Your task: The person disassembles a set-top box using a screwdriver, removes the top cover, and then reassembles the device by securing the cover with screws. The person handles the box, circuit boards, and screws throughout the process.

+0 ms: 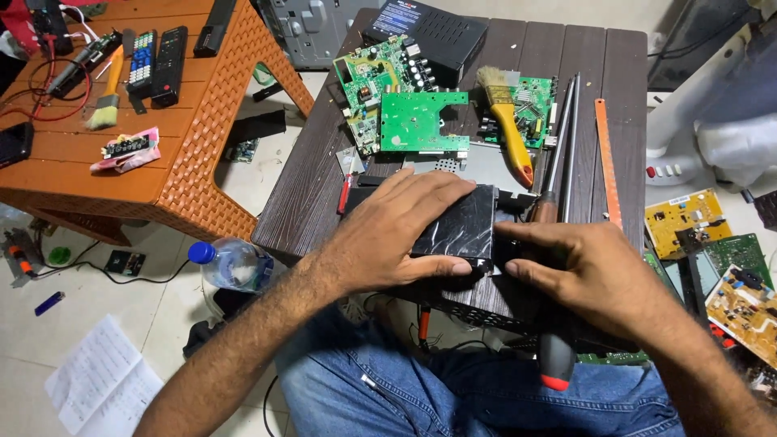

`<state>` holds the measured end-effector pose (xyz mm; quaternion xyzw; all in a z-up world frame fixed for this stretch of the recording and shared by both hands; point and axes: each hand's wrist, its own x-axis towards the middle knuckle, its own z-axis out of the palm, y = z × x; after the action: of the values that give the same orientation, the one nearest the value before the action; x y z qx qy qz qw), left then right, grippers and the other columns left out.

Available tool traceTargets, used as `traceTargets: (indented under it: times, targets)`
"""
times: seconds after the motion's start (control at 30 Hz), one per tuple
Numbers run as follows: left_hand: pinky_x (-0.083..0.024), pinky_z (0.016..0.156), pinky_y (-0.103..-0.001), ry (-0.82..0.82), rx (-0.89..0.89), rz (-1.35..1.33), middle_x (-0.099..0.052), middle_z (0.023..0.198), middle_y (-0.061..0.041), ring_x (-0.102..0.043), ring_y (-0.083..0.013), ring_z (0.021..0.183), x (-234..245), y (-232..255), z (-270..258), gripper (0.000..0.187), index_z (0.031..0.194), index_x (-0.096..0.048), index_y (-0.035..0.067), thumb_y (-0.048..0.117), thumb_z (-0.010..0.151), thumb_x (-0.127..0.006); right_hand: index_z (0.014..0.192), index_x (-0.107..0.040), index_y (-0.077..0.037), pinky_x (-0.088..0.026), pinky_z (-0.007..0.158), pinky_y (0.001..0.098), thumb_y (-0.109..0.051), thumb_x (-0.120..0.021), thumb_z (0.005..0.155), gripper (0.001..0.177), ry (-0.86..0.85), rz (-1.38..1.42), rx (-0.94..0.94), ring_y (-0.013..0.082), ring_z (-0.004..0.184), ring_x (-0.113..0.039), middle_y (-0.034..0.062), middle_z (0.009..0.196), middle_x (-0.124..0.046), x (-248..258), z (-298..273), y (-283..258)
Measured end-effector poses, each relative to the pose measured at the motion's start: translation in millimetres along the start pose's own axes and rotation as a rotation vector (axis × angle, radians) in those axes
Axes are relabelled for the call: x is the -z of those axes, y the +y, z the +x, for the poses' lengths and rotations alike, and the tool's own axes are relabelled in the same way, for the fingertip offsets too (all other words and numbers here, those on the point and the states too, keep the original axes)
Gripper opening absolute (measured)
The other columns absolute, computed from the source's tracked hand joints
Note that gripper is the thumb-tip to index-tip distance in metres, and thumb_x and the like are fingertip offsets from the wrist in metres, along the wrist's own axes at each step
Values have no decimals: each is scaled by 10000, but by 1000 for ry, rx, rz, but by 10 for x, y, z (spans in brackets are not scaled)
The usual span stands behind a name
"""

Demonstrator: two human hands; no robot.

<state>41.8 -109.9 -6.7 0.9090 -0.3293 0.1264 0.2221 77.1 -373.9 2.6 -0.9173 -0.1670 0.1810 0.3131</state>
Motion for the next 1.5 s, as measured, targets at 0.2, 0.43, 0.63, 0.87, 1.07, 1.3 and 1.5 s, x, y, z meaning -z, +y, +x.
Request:
traceTargets:
  times: [0.2,0.43,0.63,0.87,1.07,1.3,1.5]
  targets:
    - [-332,1209,-618,3,-4,20,-545,1445,-156,-528,-320,1374,-13,25,14,789,1477,-431,46,608,945,-587,1345,-721,-390,-495,987,199,-288,-752,819,537,-117,42,46,32,1119,-725,-55,1349,-754,61,105,130]
    - [-314,1212,-636,-6,-1,27,-530,1432,-152,-522,-331,1364,-20,42,31,770,1479,-429,51,598,958,-578,1361,-698,-245,-510,1089,281,-203,-746,806,558,-183,238,132,90,1247,-732,-20,1396,-749,123,130,104]
    - [-322,1206,-634,-21,16,59,-525,1434,-164,-517,-345,1363,-43,59,32,790,1483,-414,50,621,956,-555,1526,-509,-283,-584,1088,440,18,-638,806,791,-215,575,-150,170,1330,-725,-5,1505,-696,194,46,-153]
    - [-335,1191,-635,-13,-21,147,-522,1406,-172,-515,-340,1354,-47,85,35,766,1464,-425,51,635,975,-511,1525,-534,-279,-604,1055,378,6,-687,782,810,-198,520,-161,134,1340,-722,32,1416,-772,160,54,-186]
    - [-285,1219,-639,-4,-14,111,-536,1419,-158,-510,-332,1380,-21,72,27,756,1461,-440,53,621,970,-525,1543,-508,-344,-585,1062,358,-133,-793,723,893,-171,351,-183,119,1259,-744,20,1341,-811,172,22,-335]
    - [-285,1227,-609,-1,-42,75,-553,1434,-174,-519,-335,1378,-9,59,-1,743,1462,-459,47,600,972,-539,1594,-419,-331,-495,1102,238,-147,-883,689,1034,-168,205,-114,86,1152,-755,-56,1284,-816,56,52,-178]
    - [-312,1212,-619,-2,-35,41,-550,1439,-168,-522,-333,1378,10,71,13,739,1451,-469,39,593,968,-546,1518,-508,-313,-418,1161,242,-246,-906,685,925,-128,46,-8,76,1246,-699,-84,1370,-742,14,132,-44]
